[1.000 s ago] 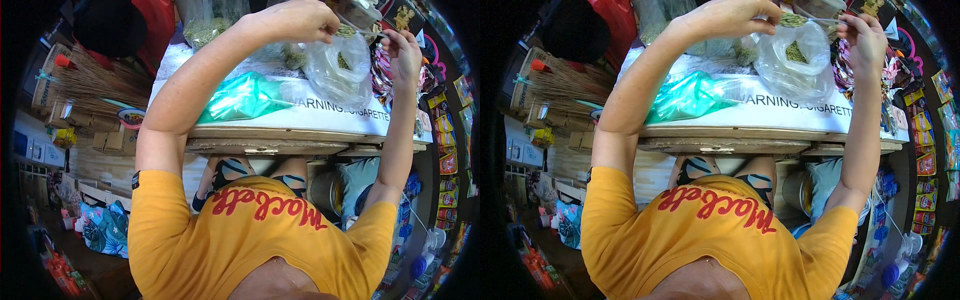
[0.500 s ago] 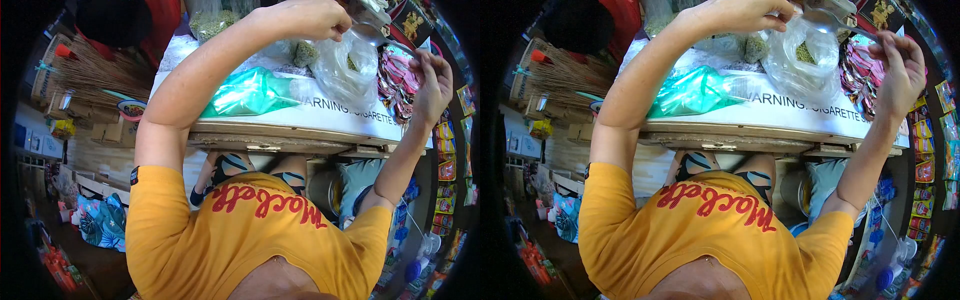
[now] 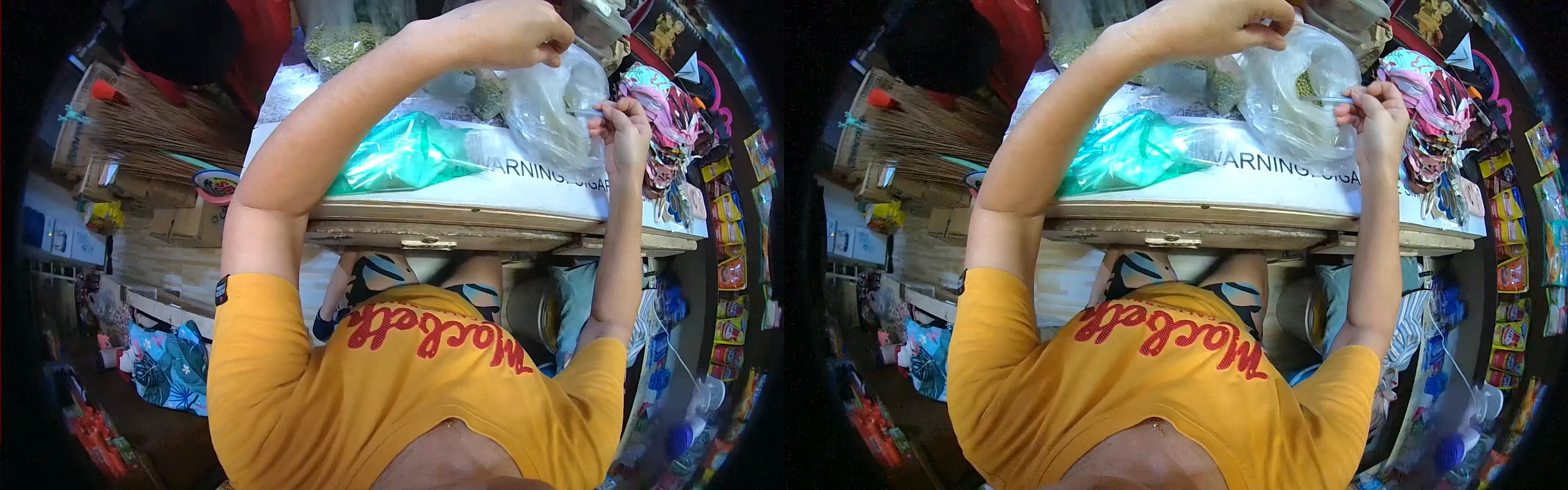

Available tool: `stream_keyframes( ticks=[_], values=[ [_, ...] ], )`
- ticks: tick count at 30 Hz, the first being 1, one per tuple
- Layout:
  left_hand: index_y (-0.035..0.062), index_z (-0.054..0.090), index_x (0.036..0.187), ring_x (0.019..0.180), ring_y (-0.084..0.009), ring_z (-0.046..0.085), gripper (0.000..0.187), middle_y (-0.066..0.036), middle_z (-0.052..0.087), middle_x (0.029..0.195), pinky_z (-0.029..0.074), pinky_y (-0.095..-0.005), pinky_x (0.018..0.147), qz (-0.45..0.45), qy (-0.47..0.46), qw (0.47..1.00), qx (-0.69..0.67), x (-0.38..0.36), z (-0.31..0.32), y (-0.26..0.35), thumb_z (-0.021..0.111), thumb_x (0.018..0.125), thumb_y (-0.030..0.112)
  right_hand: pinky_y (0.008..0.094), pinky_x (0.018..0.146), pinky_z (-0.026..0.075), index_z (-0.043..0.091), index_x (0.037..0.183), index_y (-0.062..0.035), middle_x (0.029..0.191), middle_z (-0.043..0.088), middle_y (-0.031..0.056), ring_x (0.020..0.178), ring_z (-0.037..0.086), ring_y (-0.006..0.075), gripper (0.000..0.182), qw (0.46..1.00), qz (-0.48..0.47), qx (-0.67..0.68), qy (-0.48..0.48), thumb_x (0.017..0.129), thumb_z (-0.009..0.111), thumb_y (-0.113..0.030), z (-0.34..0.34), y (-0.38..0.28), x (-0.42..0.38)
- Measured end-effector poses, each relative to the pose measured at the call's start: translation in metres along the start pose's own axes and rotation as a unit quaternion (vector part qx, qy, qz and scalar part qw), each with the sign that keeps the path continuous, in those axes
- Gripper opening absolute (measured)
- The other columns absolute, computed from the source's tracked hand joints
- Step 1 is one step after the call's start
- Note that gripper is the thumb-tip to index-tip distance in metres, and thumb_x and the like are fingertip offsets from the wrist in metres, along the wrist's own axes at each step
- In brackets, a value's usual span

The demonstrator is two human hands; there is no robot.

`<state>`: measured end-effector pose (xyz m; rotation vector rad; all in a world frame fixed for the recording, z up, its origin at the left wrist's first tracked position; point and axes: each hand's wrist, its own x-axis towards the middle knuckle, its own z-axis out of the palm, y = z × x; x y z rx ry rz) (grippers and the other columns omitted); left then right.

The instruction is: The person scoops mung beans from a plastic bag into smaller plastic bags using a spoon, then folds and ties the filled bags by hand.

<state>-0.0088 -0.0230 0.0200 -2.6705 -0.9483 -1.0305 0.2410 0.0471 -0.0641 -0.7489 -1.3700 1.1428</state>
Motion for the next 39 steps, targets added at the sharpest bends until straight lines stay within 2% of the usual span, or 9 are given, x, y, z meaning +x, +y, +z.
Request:
stream_keyframes(
  ticks=[6, 22, 29, 33, 39],
  values=[
    [-0.0036, 0.059, 0.079, 0.083, -0.0377, 0.056, 0.014, -0.021, 0.058, 0.081, 0.044, -0.0428, 0.075, -0.003, -0.006, 1.0, 0.001, -0.002, -0.002, 0.002, 0.06, 0.075, 0.009, 0.0268, 0.046, 0.052, 0.046, 0.081, -0.0034, 0.08, 0.062, 0.0182, 0.054, 0.062, 0.0207, 0.012, 0.997, 0.0, 0.061, 0.041, 0.08, 0.051, 0.008, -0.021, 0.001, 0.0],
    [-0.0035, 0.056, 0.081, 0.083, -0.0363, 0.055, 0.012, -0.02, 0.057, 0.083, 0.044, -0.0421, 0.074, 0.0, -0.013, 1.0, -0.004, 0.0, 0.003, -0.003, 0.058, 0.076, 0.008, 0.0277, 0.049, 0.053, 0.045, 0.081, -0.0037, 0.079, 0.062, 0.0167, 0.058, 0.063, 0.0215, 0.012, 0.994, -0.05, 0.052, 0.084, 0.082, 0.052, 0.007, -0.054, -0.023, 0.009],
    [-0.0029, 0.056, 0.081, 0.084, -0.0358, 0.055, 0.012, -0.019, 0.057, 0.083, 0.044, -0.0417, 0.075, 0.022, -0.007, 1.0, -0.011, 0.0, 0.002, -0.003, 0.058, 0.077, 0.008, 0.0278, 0.049, 0.053, 0.046, 0.082, -0.0041, 0.079, 0.062, 0.0166, 0.058, 0.063, 0.0216, 0.011, 0.992, -0.084, 0.036, 0.089, 0.083, 0.053, 0.005, -0.06, -0.047, 0.021],
    [-0.0029, 0.057, 0.082, 0.084, -0.0351, 0.056, 0.012, -0.019, 0.057, 0.083, 0.044, -0.0413, 0.076, 0.034, -0.007, 0.999, -0.018, 0.0, 0.003, -0.004, 0.058, 0.077, 0.008, 0.027, 0.052, 0.054, 0.046, 0.088, -0.0027, 0.083, 0.063, 0.0191, 0.062, 0.063, 0.0217, 0.011, 0.991, -0.108, 0.039, 0.072, 0.083, 0.053, 0.004, -0.057, -0.062, 0.031],
    [-0.0023, 0.059, 0.083, 0.086, -0.0345, 0.056, 0.013, -0.019, 0.058, 0.085, 0.045, -0.0404, 0.077, 0.032, 0.0, 0.999, -0.031, 0.001, 0.007, -0.005, 0.059, 0.077, 0.009, 0.0256, 0.054, 0.053, 0.045, 0.09, -0.0016, 0.085, 0.063, 0.0197, 0.064, 0.064, 0.0206, 0.009, 0.994, -0.101, 0.014, 0.041, 0.084, 0.051, 0.003, -0.039, -0.08, 0.045]
  ],
)
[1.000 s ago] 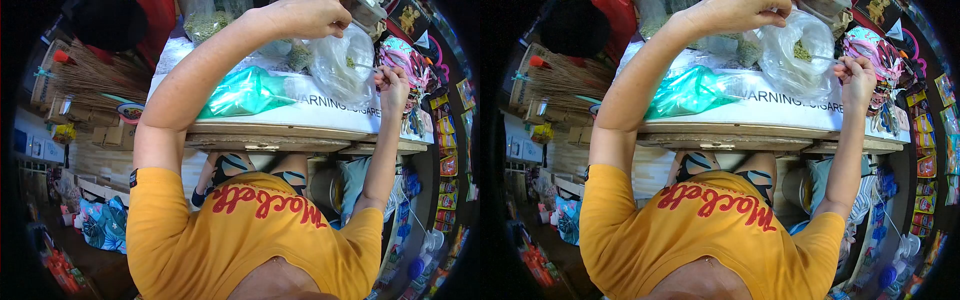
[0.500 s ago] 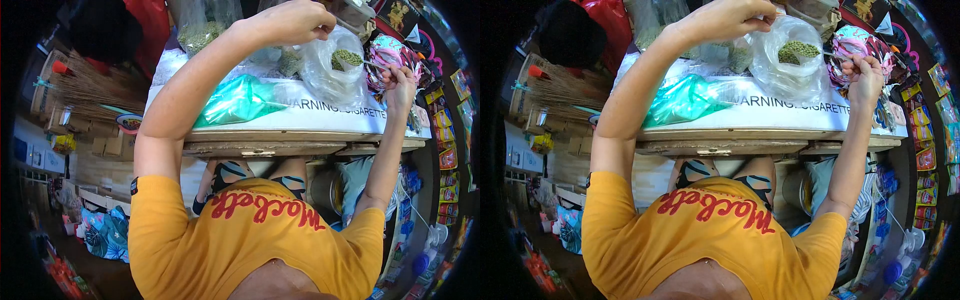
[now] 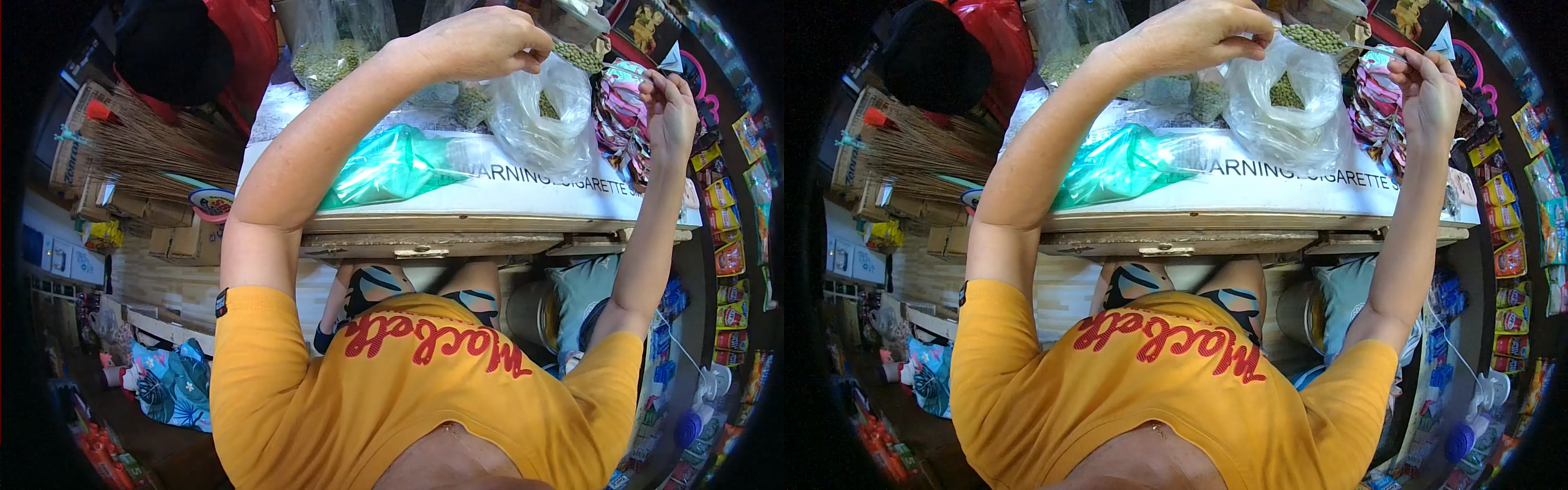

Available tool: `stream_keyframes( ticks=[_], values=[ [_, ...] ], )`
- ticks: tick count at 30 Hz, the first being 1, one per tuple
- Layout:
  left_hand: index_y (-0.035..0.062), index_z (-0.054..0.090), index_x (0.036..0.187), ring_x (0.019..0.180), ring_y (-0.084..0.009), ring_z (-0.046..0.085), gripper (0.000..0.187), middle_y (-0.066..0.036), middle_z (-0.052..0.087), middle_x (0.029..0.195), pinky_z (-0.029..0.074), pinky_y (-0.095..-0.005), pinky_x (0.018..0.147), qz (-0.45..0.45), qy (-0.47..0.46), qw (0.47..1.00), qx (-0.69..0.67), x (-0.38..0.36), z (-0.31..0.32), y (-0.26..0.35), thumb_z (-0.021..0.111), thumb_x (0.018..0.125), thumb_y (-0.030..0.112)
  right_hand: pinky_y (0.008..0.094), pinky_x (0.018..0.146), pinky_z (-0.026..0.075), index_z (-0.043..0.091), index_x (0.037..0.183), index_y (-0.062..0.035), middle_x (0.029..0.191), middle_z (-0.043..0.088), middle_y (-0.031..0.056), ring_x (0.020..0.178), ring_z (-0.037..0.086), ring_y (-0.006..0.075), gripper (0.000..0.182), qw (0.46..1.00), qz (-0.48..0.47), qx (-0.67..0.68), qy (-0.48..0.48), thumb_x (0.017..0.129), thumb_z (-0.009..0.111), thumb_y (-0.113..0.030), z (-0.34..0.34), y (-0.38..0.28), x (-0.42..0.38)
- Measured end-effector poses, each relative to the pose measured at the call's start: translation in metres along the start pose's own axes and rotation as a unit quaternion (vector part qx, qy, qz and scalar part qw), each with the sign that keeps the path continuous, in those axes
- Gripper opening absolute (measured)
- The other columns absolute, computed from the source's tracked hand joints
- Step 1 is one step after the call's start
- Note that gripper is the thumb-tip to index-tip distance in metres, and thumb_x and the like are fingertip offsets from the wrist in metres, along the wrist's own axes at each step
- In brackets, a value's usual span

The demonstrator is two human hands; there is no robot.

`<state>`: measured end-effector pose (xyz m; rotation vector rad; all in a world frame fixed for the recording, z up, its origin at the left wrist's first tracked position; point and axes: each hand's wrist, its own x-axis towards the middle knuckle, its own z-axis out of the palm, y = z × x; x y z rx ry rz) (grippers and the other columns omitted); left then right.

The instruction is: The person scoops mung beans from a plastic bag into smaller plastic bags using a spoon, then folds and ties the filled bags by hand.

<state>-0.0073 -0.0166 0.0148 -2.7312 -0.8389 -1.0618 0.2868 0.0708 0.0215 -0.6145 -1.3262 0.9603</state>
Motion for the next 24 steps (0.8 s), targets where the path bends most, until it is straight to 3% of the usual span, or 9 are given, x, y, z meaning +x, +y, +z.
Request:
stream_keyframes(
  ticks=[14, 19, 24],
  values=[
    [-0.0006, 0.061, 0.08, 0.083, -0.0351, 0.056, 0.011, -0.02, 0.058, 0.081, 0.045, -0.0415, 0.075, -0.007, -0.005, 1.0, -0.004, -0.001, 0.0, 0.006, 0.059, 0.073, 0.008, 0.0248, 0.051, 0.05, 0.049, 0.089, -0.0023, 0.084, 0.063, 0.0158, 0.06, 0.061, 0.0165, 0.007, 0.992, 0.008, -0.052, -0.119, 0.085, 0.053, -0.001, 0.065, 0.005, -0.002],
    [0.0001, 0.061, 0.08, 0.084, -0.0356, 0.056, 0.011, -0.02, 0.057, 0.08, 0.045, -0.0416, 0.075, -0.039, -0.009, 0.999, 0.007, -0.002, -0.005, 0.012, 0.058, 0.073, 0.008, 0.0236, 0.059, 0.05, 0.051, 0.094, -0.0023, 0.091, 0.063, 0.0105, 0.067, 0.062, 0.0124, 0.011, 0.965, 0.021, -0.116, -0.234, 0.085, 0.056, -0.004, 0.082, 0.005, -0.022],
    [-0.0008, 0.061, 0.079, 0.083, -0.0362, 0.057, 0.011, -0.021, 0.058, 0.081, 0.045, -0.042, 0.075, -0.011, 0.029, 0.999, 0.025, -0.005, 0.0, 0.0, 0.058, 0.073, 0.008, 0.0252, 0.062, 0.052, 0.058, 0.089, -0.0014, 0.088, 0.065, 0.0104, 0.067, 0.063, 0.0138, 0.005, 0.972, -0.159, -0.116, -0.128, 0.085, 0.055, -0.001, 0.064, -0.027, -0.037]
  ],
)
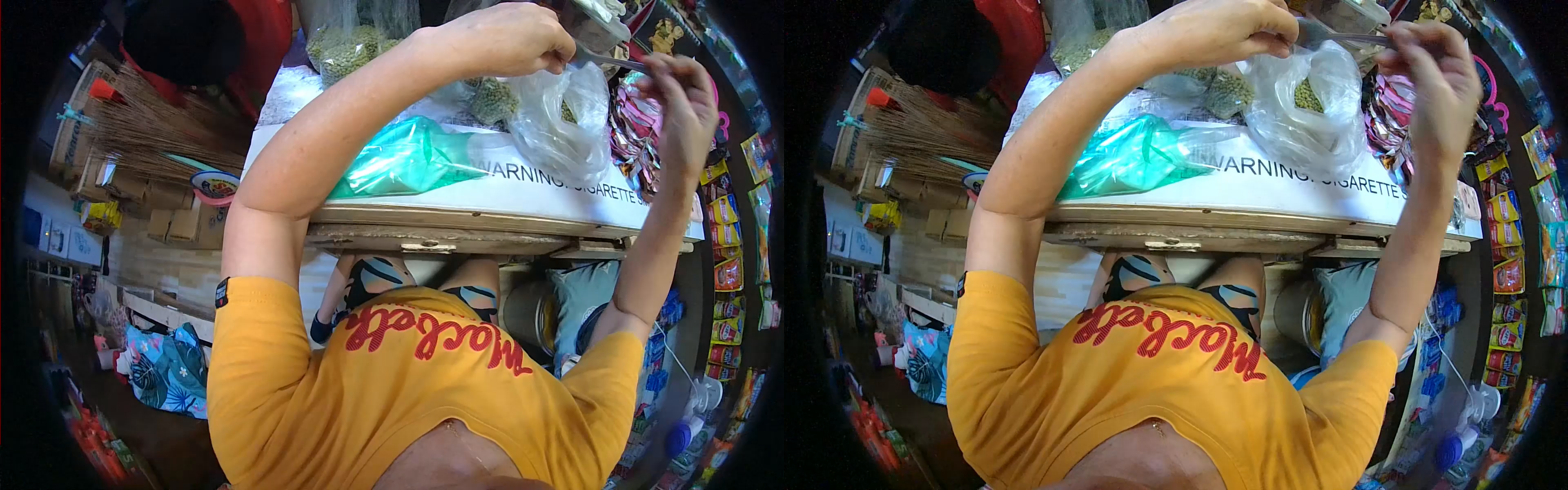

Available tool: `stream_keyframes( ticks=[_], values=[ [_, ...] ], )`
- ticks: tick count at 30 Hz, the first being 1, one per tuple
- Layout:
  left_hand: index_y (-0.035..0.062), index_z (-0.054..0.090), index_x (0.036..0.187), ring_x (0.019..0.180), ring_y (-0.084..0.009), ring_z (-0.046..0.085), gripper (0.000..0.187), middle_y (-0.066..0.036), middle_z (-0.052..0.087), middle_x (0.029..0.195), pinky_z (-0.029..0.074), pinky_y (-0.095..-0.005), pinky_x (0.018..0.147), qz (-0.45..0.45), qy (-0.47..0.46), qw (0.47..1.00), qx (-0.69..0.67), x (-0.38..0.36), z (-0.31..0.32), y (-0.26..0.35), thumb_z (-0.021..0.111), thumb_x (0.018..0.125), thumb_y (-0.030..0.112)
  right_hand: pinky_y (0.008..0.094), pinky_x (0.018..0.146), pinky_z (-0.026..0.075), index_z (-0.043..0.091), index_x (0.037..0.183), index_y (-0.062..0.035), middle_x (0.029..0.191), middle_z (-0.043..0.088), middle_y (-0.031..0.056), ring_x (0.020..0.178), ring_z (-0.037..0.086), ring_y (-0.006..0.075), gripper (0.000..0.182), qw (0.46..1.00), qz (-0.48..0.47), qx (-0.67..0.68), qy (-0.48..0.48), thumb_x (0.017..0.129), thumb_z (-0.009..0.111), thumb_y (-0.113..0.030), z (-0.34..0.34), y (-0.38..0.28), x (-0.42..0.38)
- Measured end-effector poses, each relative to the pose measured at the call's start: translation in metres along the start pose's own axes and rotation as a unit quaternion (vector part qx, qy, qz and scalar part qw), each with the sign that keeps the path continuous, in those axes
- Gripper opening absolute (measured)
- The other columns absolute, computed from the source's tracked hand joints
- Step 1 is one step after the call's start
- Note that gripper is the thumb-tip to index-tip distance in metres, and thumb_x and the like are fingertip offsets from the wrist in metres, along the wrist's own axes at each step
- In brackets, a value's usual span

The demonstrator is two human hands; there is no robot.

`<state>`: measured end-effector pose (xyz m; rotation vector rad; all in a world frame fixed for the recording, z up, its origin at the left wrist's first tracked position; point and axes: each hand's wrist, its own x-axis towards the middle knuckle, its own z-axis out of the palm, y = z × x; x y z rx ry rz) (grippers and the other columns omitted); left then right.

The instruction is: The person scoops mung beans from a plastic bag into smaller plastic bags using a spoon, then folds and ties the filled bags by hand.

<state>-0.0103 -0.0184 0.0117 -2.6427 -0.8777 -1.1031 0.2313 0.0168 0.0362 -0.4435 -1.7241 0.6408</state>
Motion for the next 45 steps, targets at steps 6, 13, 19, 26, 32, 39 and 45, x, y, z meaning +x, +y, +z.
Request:
stream_keyframes(
  ticks=[6, 13, 19, 26, 32, 39, 45],
  values=[
    [-0.0021, 0.061, 0.078, 0.083, -0.0363, 0.057, 0.012, -0.021, 0.058, 0.08, 0.045, -0.0421, 0.075, 0.002, -0.013, 1.0, 0.001, 0.001, 0.001, -0.001, 0.059, 0.073, 0.009, 0.022, 0.059, 0.05, 0.056, 0.089, -0.0016, 0.085, 0.064, 0.0095, 0.064, 0.061, 0.0129, 0.004, 0.996, 0.027, -0.077, 0.039, 0.086, 0.055, 0.0, -0.043, 0.005, -0.016],
    [-0.0026, 0.061, 0.078, 0.083, -0.0359, 0.057, 0.013, -0.021, 0.058, 0.08, 0.045, -0.042, 0.075, -0.006, -0.018, 1.0, 0.002, 0.002, 0.004, 0.002, 0.059, 0.073, 0.009, 0.0211, 0.048, 0.046, 0.048, 0.079, -0.0055, 0.08, 0.061, 0.0102, 0.055, 0.057, 0.0117, 0.01, 0.983, 0.179, 0.033, 0.006, 0.082, 0.053, 0.003, -0.011, 0.053, -0.058],
    [-0.0033, 0.06, 0.078, 0.085, -0.0356, 0.057, 0.013, -0.02, 0.058, 0.082, 0.045, -0.0414, 0.077, -0.015, -0.036, 0.999, -0.005, 0.001, 0.001, 0.007, 0.059, 0.074, 0.009, 0.025, 0.046, 0.05, 0.046, 0.078, -0.0045, 0.08, 0.06, 0.0152, 0.053, 0.059, 0.0171, 0.011, 0.945, 0.279, 0.15, 0.086, 0.081, 0.049, 0.006, 0.003, 0.084, -0.069],
    [-0.0035, 0.059, 0.079, 0.085, -0.0358, 0.057, 0.012, -0.021, 0.058, 0.084, 0.045, -0.0411, 0.077, -0.006, -0.029, 1.0, 0.003, 0.001, -0.001, 0.004, 0.059, 0.074, 0.008, 0.0263, 0.046, 0.052, 0.046, 0.077, -0.0049, 0.08, 0.061, 0.0167, 0.054, 0.061, 0.02, 0.013, 0.939, 0.268, 0.182, 0.117, 0.08, 0.052, 0.006, -0.021, 0.093, -0.068],
    [-0.0035, 0.059, 0.081, 0.085, -0.0359, 0.056, 0.012, -0.021, 0.057, 0.084, 0.045, -0.0416, 0.076, -0.01, -0.041, 0.999, 0.004, 0.001, -0.002, 0.004, 0.058, 0.073, 0.006, 0.0271, 0.047, 0.052, 0.046, 0.08, -0.0045, 0.08, 0.062, 0.0175, 0.056, 0.062, 0.0209, 0.013, 0.94, 0.253, 0.18, 0.142, 0.081, 0.053, 0.006, -0.036, 0.094, -0.065],
    [-0.004, 0.056, 0.08, 0.085, -0.0366, 0.056, 0.013, -0.02, 0.057, 0.085, 0.044, -0.0419, 0.076, 0.027, -0.057, 0.998, 0.002, -0.002, -0.01, 0.001, 0.057, 0.068, 0.001, 0.0282, 0.049, 0.052, 0.045, 0.081, -0.004, 0.081, 0.062, 0.0181, 0.058, 0.062, 0.0211, 0.012, 0.942, 0.243, 0.161, 0.164, 0.082, 0.052, 0.006, -0.047, 0.089, -0.06],
    [-0.0033, 0.057, 0.083, 0.084, -0.0361, 0.056, 0.015, -0.019, 0.058, 0.082, 0.044, -0.042, 0.076, -0.021, -0.063, 0.998, 0.011, 0.0, -0.017, -0.002, 0.06, 0.069, 0.001, 0.0277, 0.049, 0.053, 0.045, 0.081, -0.0047, 0.08, 0.063, 0.017, 0.058, 0.062, 0.0207, 0.012, 0.948, 0.223, 0.142, 0.177, 0.082, 0.053, 0.005, -0.061, 0.085, -0.053]
  ],
)
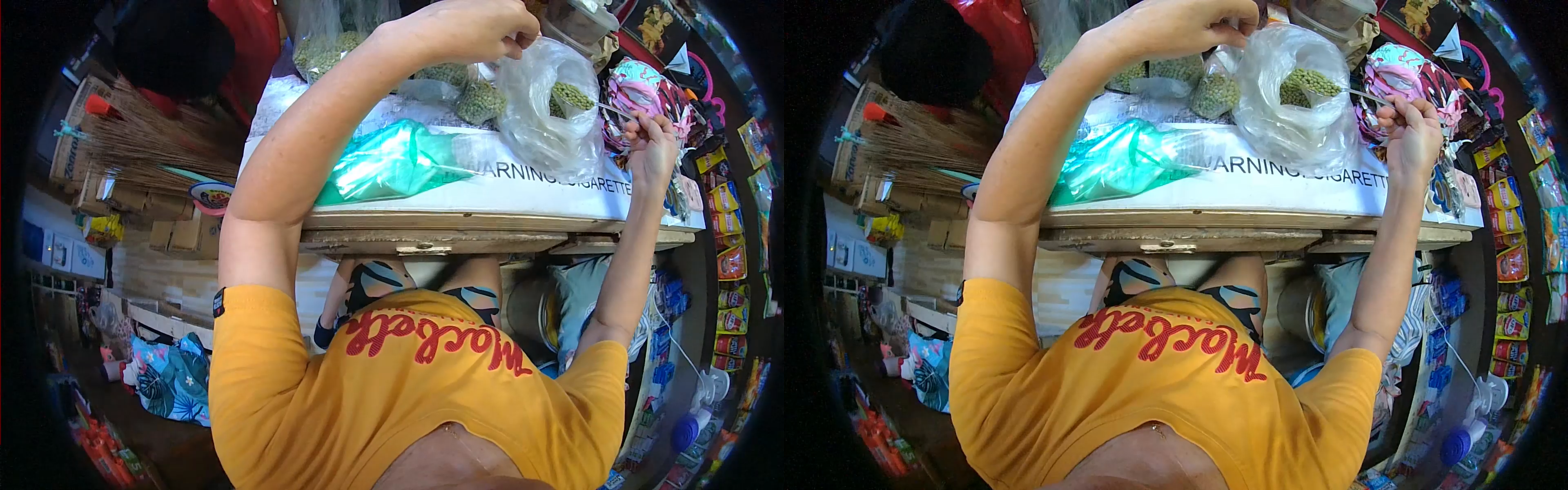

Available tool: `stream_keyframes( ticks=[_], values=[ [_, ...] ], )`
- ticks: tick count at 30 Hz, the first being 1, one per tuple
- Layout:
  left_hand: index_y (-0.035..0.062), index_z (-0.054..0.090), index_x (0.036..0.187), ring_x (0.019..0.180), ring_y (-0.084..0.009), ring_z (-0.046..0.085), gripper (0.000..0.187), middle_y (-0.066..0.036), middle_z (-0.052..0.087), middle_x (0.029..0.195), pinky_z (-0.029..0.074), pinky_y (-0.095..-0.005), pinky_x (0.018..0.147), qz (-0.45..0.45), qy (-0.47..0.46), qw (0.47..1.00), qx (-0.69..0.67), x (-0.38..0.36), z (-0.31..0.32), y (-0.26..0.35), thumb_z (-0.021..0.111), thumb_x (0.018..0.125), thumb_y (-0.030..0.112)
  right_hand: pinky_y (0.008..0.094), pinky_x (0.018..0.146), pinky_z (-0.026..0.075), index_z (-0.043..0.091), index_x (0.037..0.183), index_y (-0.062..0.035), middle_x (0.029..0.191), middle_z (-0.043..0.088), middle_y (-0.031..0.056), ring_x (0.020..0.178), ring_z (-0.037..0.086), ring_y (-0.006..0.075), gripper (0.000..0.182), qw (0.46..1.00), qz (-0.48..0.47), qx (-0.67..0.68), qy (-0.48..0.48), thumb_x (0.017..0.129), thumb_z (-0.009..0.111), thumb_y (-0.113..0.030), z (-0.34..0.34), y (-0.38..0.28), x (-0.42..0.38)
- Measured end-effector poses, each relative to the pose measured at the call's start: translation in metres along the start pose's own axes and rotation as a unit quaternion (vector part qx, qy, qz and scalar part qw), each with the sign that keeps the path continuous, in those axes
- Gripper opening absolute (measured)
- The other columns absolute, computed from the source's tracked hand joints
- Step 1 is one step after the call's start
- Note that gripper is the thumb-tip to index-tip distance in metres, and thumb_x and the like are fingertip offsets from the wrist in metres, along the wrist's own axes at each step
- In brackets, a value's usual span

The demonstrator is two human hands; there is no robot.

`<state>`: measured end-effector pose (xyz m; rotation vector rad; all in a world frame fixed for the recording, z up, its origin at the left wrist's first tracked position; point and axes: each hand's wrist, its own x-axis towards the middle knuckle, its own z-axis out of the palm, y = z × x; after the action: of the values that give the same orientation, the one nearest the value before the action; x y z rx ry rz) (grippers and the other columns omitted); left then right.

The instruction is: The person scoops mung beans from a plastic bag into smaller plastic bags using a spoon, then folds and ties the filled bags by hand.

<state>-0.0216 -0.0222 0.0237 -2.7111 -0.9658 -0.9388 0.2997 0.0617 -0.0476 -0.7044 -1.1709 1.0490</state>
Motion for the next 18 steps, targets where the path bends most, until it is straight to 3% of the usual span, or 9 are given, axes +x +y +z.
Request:
stream_keyframes(
  ticks=[11, 18],
  values=[
    [-0.0011, 0.058, 0.08, 0.079, -0.0359, 0.057, 0.013, -0.019, 0.058, 0.077, 0.044, -0.0423, 0.072, 0.007, 0.012, 1.0, 0.007, 0.002, 0.008, -0.009, 0.061, 0.074, 0.01, 0.0258, 0.053, 0.053, 0.047, 0.086, -0.0036, 0.081, 0.063, 0.0165, 0.062, 0.063, 0.0205, 0.009, 0.999, -0.05, -0.017, -0.007, 0.084, 0.052, 0.004, 0.017, -0.04, 0.024],
    [-0.0021, 0.056, 0.081, 0.082, -0.037, 0.056, 0.016, -0.02, 0.057, 0.079, 0.044, -0.0431, 0.073, 0.012, 0.005, 1.0, -0.015, 0.003, 0.002, -0.003, 0.061, 0.076, 0.012, 0.027, 0.054, 0.053, 0.044, 0.093, -0.0012, 0.084, 0.063, 0.0195, 0.063, 0.064, 0.0222, 0.012, 0.996, -0.046, -0.006, -0.078, 0.084, 0.051, 0.003, 0.043, -0.049, 0.044]
  ],
)
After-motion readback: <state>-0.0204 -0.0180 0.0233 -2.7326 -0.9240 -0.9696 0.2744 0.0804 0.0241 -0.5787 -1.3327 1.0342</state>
